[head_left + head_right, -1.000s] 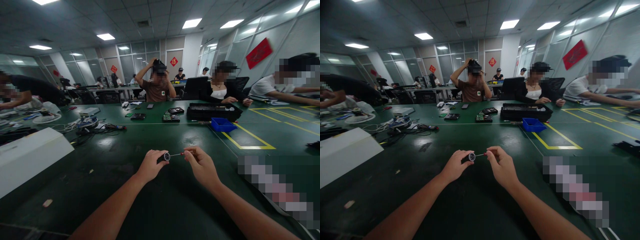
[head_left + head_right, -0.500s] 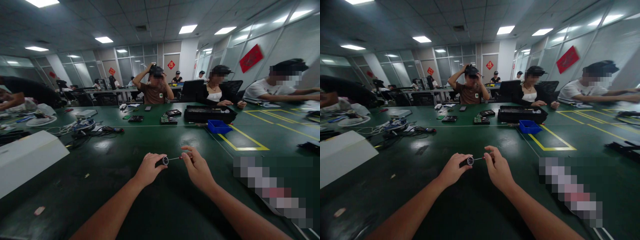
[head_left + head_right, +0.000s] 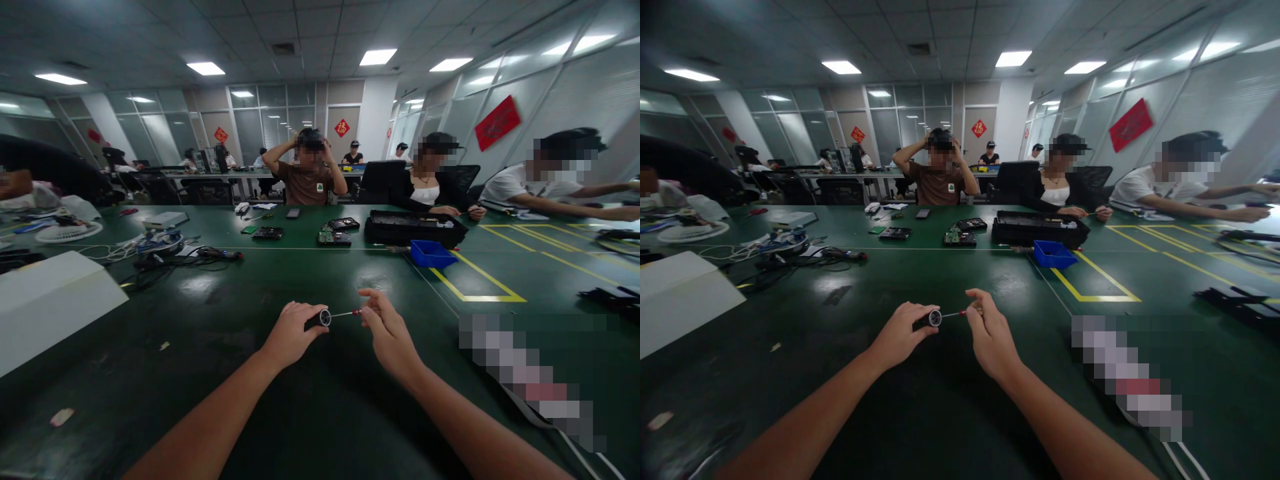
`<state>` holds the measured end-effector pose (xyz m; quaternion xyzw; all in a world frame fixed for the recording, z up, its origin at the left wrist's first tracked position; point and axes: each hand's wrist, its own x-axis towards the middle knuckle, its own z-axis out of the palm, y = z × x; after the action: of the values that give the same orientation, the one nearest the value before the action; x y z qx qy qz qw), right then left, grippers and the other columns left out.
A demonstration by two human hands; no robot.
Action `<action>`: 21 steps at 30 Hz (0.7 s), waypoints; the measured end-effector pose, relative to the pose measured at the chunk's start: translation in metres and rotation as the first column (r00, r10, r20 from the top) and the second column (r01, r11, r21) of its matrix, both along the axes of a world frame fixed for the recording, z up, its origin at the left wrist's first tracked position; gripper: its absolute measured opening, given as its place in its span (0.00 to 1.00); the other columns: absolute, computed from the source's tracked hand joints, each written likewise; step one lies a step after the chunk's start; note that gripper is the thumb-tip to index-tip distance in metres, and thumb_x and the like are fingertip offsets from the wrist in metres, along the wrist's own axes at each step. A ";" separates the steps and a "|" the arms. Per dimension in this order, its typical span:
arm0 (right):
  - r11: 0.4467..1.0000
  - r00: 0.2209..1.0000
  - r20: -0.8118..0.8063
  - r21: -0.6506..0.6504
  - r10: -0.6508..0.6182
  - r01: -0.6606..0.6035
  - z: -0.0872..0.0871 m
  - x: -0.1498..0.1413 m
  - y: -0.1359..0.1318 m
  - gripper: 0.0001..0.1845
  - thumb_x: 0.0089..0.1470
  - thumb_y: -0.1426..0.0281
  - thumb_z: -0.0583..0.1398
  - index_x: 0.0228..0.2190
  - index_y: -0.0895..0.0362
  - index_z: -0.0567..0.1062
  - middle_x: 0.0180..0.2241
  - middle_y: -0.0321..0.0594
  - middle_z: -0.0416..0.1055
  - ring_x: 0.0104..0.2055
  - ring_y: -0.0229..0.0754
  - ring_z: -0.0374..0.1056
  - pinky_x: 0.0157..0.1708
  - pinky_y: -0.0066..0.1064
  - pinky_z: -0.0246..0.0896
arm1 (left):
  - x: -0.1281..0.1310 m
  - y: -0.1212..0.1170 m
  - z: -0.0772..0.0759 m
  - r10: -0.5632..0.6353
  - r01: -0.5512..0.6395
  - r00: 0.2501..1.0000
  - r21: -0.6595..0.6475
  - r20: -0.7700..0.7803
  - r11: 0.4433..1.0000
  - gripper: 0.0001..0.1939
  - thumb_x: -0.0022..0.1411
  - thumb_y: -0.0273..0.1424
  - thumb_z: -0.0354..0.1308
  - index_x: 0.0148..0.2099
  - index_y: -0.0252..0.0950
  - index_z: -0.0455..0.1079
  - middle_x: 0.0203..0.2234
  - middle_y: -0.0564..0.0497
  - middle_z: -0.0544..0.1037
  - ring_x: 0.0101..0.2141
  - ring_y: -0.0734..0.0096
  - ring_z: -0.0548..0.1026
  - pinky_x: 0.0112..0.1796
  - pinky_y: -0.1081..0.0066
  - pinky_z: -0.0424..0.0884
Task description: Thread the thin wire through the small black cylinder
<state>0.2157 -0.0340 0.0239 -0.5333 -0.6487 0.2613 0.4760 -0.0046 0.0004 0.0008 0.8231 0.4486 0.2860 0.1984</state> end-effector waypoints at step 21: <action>0.999 0.999 0.002 -0.017 -0.034 0.034 -0.002 -0.001 0.002 0.17 0.66 0.57 0.51 0.50 0.52 0.69 0.34 0.40 0.74 0.31 0.45 0.69 0.29 0.36 0.61 | 0.001 0.000 -0.001 -0.006 0.006 1.000 -0.027 -0.006 1.000 0.19 0.66 0.37 0.60 0.58 0.46 0.70 0.47 0.50 0.78 0.49 0.59 0.72 0.58 0.50 0.58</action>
<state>0.2149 -0.0315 0.0224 -0.5484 -0.6378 0.2580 0.4752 -0.0034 0.0003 -0.0001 0.8224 0.4507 0.2769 0.2093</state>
